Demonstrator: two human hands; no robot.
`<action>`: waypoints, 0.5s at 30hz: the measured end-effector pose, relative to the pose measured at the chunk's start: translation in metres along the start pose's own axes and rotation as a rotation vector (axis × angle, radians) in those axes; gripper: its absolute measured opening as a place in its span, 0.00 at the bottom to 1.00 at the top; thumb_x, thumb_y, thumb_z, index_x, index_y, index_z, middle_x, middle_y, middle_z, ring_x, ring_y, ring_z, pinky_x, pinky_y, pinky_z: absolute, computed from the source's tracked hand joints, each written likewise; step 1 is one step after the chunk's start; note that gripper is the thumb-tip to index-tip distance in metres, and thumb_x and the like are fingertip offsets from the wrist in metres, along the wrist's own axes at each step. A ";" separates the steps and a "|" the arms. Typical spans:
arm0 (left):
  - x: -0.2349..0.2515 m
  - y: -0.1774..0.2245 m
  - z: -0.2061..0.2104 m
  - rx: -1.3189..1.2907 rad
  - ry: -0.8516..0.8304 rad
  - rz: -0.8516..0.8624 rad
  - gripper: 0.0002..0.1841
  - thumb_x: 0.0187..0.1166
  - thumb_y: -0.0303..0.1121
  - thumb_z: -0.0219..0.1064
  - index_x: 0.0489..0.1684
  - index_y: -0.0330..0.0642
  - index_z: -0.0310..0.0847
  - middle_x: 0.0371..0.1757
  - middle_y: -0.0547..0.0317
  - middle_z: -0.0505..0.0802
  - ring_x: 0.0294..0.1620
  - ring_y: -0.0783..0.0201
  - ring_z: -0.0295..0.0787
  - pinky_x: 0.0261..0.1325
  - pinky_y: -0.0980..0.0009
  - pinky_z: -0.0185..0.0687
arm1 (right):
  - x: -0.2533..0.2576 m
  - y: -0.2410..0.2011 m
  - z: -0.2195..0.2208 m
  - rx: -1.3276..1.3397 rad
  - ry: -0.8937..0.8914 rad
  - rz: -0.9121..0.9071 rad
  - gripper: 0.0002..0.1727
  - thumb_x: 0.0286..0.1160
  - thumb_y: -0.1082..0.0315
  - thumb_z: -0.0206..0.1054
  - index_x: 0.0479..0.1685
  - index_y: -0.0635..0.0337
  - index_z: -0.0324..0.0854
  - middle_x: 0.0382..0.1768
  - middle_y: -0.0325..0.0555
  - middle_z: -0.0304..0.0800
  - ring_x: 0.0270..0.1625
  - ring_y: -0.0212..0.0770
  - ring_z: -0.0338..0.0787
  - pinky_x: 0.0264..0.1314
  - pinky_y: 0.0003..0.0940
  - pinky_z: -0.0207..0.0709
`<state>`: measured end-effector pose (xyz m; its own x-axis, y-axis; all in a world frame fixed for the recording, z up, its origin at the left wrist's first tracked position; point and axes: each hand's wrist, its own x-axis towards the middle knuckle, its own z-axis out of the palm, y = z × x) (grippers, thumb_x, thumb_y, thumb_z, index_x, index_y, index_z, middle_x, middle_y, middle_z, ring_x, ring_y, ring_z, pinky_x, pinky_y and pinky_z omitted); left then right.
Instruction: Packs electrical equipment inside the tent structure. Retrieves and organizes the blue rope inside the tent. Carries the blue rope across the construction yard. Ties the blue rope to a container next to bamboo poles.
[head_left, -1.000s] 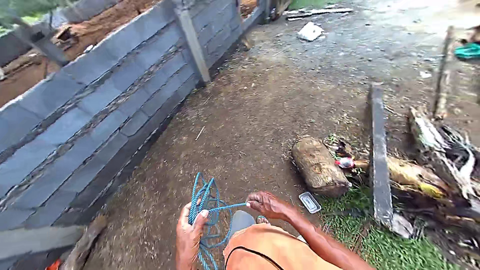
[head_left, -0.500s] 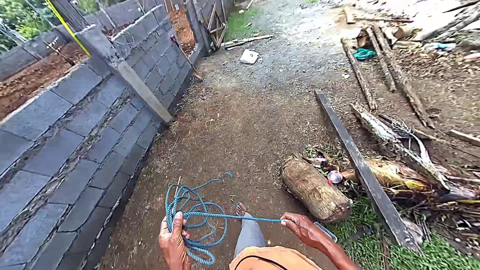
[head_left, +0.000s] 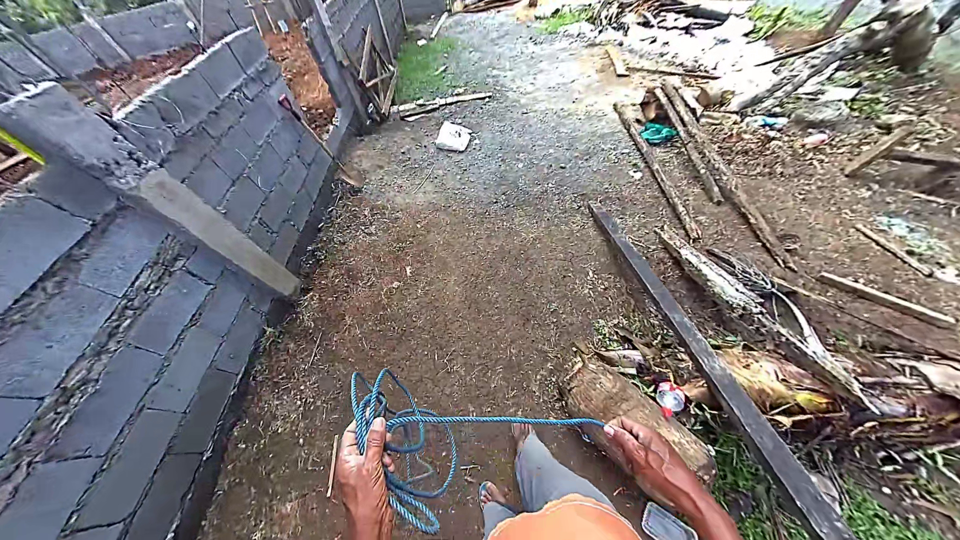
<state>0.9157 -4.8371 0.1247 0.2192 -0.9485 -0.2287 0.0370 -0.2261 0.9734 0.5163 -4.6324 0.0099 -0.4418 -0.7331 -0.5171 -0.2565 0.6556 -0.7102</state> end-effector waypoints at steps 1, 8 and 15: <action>0.018 0.001 0.012 -0.004 -0.010 0.002 0.18 0.82 0.33 0.69 0.66 0.34 0.77 0.26 0.51 0.89 0.13 0.67 0.78 0.12 0.75 0.73 | 0.016 -0.012 0.000 0.094 0.032 0.010 0.18 0.87 0.52 0.60 0.50 0.59 0.86 0.33 0.51 0.91 0.30 0.49 0.90 0.37 0.53 0.86; 0.146 0.012 0.105 0.022 -0.029 0.007 0.18 0.84 0.34 0.67 0.67 0.34 0.78 0.27 0.51 0.89 0.14 0.67 0.77 0.13 0.75 0.73 | 0.198 -0.097 -0.013 0.581 0.141 -0.036 0.15 0.80 0.66 0.68 0.59 0.65 0.81 0.36 0.53 0.89 0.25 0.45 0.88 0.29 0.44 0.88; 0.252 0.047 0.191 0.022 0.026 0.005 0.18 0.85 0.35 0.66 0.66 0.33 0.77 0.26 0.51 0.87 0.14 0.66 0.77 0.13 0.74 0.73 | 0.386 -0.248 -0.045 0.956 0.037 -0.062 0.13 0.80 0.73 0.64 0.61 0.62 0.76 0.32 0.46 0.85 0.21 0.37 0.84 0.26 0.37 0.87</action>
<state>0.7865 -5.1290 0.1096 0.2450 -0.9435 -0.2233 0.0146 -0.2267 0.9739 0.3704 -5.0696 0.0077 -0.4825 -0.7445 -0.4614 0.5226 0.1781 -0.8338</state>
